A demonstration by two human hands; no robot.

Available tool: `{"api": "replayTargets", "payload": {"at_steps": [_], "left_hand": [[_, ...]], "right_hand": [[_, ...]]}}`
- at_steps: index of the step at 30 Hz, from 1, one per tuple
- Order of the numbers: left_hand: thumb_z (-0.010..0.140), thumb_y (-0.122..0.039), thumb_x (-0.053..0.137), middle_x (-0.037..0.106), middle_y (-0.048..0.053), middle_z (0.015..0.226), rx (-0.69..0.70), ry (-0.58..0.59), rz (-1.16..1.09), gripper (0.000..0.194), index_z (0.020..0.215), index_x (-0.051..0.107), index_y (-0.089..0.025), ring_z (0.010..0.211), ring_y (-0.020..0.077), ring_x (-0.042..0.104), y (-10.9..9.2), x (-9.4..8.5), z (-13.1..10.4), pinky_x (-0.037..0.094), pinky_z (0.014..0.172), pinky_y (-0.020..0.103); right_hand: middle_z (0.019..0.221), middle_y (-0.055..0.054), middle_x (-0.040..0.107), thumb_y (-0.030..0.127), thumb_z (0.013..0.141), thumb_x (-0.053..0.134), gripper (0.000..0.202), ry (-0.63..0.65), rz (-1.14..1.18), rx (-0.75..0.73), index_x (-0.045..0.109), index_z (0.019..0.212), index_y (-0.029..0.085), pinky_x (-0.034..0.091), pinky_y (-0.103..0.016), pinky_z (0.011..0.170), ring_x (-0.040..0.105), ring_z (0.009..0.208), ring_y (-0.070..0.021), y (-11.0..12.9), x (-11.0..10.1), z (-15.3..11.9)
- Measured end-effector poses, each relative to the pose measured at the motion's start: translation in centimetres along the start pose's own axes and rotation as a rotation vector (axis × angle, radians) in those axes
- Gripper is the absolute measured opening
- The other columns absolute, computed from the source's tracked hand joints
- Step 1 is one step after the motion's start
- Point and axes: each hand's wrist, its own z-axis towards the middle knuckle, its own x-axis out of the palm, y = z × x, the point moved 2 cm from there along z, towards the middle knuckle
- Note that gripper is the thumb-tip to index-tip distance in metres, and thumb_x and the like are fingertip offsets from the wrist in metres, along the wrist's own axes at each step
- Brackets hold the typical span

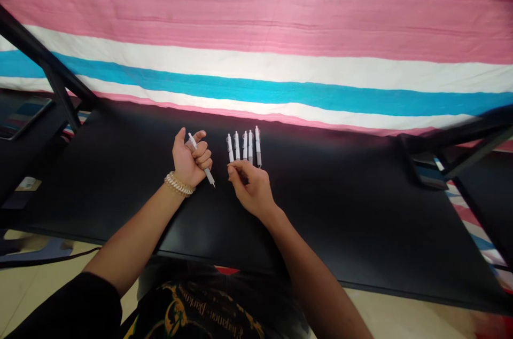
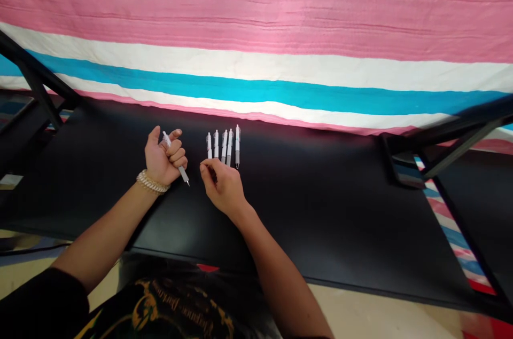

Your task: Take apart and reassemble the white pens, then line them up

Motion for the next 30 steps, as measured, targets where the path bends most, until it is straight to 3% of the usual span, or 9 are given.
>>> {"api": "replayTargets", "payload": {"at_steps": [4,9,15,17,19,21,23,26,30], "left_hand": [[0.092,-0.041,0.044,0.020,-0.010,0.044,-0.013,-0.012,-0.028,0.029,0.084,0.060,-0.018,0.033,0.0068,0.015,0.0,0.0,0.0,0.008,0.035,0.022],[0.092,-0.041,0.045,0.021,-0.010,0.044,-0.010,-0.010,-0.032,0.029,0.084,0.060,-0.018,0.033,0.0066,0.016,0.0,0.0,0.1,0.009,0.035,0.021],[0.093,-0.056,0.046,0.024,-0.009,0.044,-0.019,0.005,-0.008,0.043,0.080,0.060,-0.017,0.033,0.0064,0.019,0.4,0.3,-0.1,0.015,0.035,0.021],[0.091,-0.057,0.049,0.025,-0.009,0.044,-0.033,0.015,0.017,0.043,0.080,0.060,-0.017,0.034,0.0065,0.022,0.7,0.6,-0.3,0.018,0.035,0.021],[0.090,-0.058,0.051,0.032,-0.008,0.046,-0.013,0.022,0.062,0.044,0.084,0.062,-0.016,0.037,0.0078,0.034,1.1,0.8,-0.2,0.030,0.039,0.021],[0.088,-0.058,0.054,0.051,-0.002,0.057,0.059,0.013,0.149,0.044,0.092,0.064,-0.016,0.053,0.0120,0.055,1.4,0.7,0.2,0.047,0.054,0.024],[0.088,-0.055,0.057,0.067,0.007,0.087,0.185,-0.023,0.298,0.043,0.103,0.065,-0.016,0.082,0.0179,0.067,1.7,0.1,0.9,0.053,0.077,0.030],[0.088,-0.046,0.062,0.066,0.009,0.119,0.456,-0.152,0.621,0.036,0.113,0.066,-0.020,0.111,0.0195,0.063,1.8,-1.3,1.7,0.048,0.096,0.030],[0.094,-0.041,0.053,0.067,0.010,0.119,0.512,-0.133,0.936,0.032,0.114,0.066,-0.019,0.107,0.0211,0.065,2.1,-2.4,2.0,0.051,0.095,0.036]], "right_hand": [[0.074,-0.002,0.068,0.032,0.098,0.051,0.019,0.010,-0.010,-0.009,0.066,0.098,0.021,0.051,-0.024,0.064,0.065,0.062,-0.0140,-0.1,0.1,0.0],[0.075,-0.002,0.068,0.032,0.097,0.051,0.020,0.043,-0.035,-0.046,0.067,0.103,0.021,0.049,-0.023,0.061,0.062,0.062,-0.0132,0.2,0.0,0.1],[0.084,-0.001,0.070,0.032,0.096,0.054,0.028,0.293,-0.048,-0.220,0.065,0.121,0.025,0.048,-0.021,0.063,0.061,0.065,-0.0115,0.9,0.9,-0.4],[0.083,-0.002,0.071,0.028,0.096,0.052,0.029,0.307,-0.049,-0.248,0.066,0.122,0.024,0.047,-0.021,0.061,0.060,0.062,-0.0108,0.9,1.4,-0.7],[0.082,-0.002,0.071,0.025,0.095,0.051,0.029,0.264,-0.044,-0.249,0.067,0.119,0.023,0.047,-0.020,0.059,0.059,0.060,-0.0102,0.8,1.7,-0.8],[0.080,-0.001,0.071,0.025,0.095,0.052,0.027,0.193,-0.051,-0.226,0.068,0.116,0.021,0.047,-0.020,0.059,0.060,0.059,-0.0102,0.5,1.7,-0.7],[0.079,-0.001,0.071,0.025,0.094,0.053,0.024,0.135,-0.091,-0.196,0.069,0.112,0.020,0.047,-0.021,0.060,0.061,0.060,-0.0109,0.1,1.6,-0.6],[0.083,-0.004,0.073,0.025,0.095,0.053,0.022,0.139,-0.237,-0.184,0.070,0.107,0.019,0.045,-0.023,0.062,0.064,0.064,-0.0130,-0.3,1.3,-0.3],[0.089,-0.006,0.073,0.025,0.098,0.049,0.023,0.245,-0.445,-0.209,0.069,0.106,0.018,0.041,-0.025,0.063,0.066,0.073,-0.0156,-0.4,1.1,-0.2]]}}
